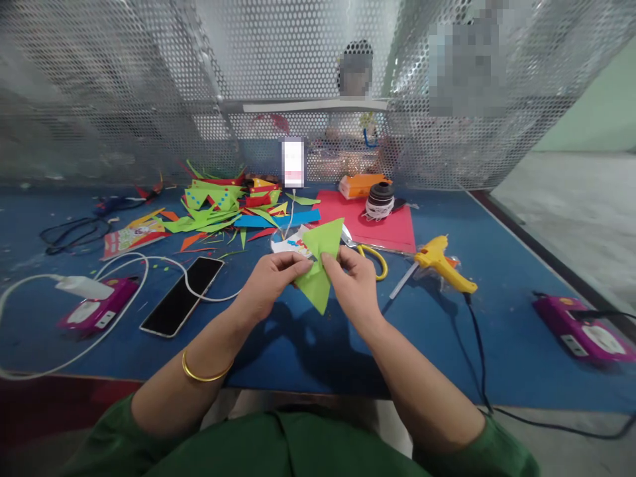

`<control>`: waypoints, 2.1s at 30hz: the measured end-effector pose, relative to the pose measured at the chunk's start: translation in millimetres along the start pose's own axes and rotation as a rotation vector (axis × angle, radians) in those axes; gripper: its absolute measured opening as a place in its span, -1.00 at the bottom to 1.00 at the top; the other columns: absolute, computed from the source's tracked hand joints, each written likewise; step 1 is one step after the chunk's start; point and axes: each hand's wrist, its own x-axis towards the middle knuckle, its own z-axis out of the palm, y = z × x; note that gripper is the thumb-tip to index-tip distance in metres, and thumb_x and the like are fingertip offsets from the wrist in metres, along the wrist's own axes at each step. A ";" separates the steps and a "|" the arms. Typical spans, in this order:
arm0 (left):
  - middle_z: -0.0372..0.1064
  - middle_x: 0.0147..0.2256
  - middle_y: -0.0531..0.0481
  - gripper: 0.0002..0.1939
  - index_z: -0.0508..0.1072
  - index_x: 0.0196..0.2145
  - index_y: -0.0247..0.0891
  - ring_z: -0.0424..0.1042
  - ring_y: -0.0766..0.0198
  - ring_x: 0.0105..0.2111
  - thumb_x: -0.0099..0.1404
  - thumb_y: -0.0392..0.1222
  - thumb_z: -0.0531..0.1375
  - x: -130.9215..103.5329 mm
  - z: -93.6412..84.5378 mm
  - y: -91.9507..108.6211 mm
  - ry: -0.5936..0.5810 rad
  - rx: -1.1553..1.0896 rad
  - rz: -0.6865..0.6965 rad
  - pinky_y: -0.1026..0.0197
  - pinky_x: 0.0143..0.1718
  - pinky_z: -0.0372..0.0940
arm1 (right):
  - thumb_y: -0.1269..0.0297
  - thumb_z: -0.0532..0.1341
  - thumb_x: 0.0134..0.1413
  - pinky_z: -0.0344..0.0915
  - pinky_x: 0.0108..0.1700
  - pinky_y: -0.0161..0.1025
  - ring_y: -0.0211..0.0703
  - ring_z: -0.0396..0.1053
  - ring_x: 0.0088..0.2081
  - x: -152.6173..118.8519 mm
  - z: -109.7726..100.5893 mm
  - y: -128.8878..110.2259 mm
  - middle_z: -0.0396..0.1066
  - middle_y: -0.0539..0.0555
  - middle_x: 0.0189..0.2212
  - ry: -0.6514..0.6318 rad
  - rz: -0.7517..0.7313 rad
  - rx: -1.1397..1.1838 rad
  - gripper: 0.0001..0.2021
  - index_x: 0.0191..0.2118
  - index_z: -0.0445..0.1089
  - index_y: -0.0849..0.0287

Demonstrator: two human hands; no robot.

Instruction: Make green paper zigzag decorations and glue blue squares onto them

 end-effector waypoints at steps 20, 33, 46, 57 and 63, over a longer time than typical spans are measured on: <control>0.59 -0.31 -0.05 -0.71 0.57 -0.25 -0.28 0.53 0.24 -0.30 0.04 -0.18 0.42 -3.8 6.6 -2.0 -0.050 -0.015 0.187 0.26 -0.28 0.38 | 0.13 0.33 -0.14 0.09 -0.50 -0.32 -0.34 0.11 -0.56 8.4 -6.0 -2.8 0.21 -0.11 -0.65 0.214 0.046 0.106 -0.75 -0.59 0.29 0.12; 0.57 -0.42 -0.01 -0.78 0.66 -0.31 -0.26 0.41 0.35 -0.51 0.08 -0.12 0.36 -2.5 5.2 -5.8 -0.029 -0.002 0.101 0.32 -0.52 0.31 | 0.11 0.35 -0.14 0.13 -0.49 -0.34 -0.34 0.15 -0.56 -3.4 -10.4 -1.1 0.24 -0.10 -0.67 0.201 0.056 0.119 -0.72 -0.63 0.33 0.15; 0.51 -0.51 0.05 -0.70 0.58 -0.25 -0.29 0.49 0.35 -0.56 0.12 -0.04 0.38 -4.1 7.2 -2.7 -0.126 0.007 -0.163 0.37 -0.57 0.21 | 0.14 0.32 -0.04 0.02 -0.50 -0.32 -0.35 0.04 -0.56 -9.7 -19.7 4.4 0.17 -0.12 -0.65 0.193 -0.003 -0.045 -0.71 -0.59 0.30 0.15; 0.49 -0.54 0.07 -0.88 0.60 -0.37 -0.28 0.40 0.40 -0.59 0.10 -0.21 0.34 -3.3 6.8 -10.8 -0.121 0.097 -0.093 0.37 -0.59 0.19 | 0.01 0.31 -0.01 0.20 -0.40 -0.27 -0.27 0.20 -0.49 -14.1 -23.7 5.5 0.28 -0.05 -0.59 0.058 0.043 -0.021 -0.68 -0.55 0.37 0.13; 0.44 -0.58 0.08 -0.92 0.60 -0.41 -0.30 0.36 0.40 -0.59 0.09 -0.26 0.31 -7.3 12.0 -3.6 -0.119 0.172 -0.076 0.37 -0.59 0.15 | 0.01 0.42 -0.16 0.31 -0.31 -0.21 -0.17 0.34 -0.42 -17.4 -21.9 9.3 0.40 -0.02 -0.54 0.003 0.107 -0.009 -0.70 -0.46 0.50 0.16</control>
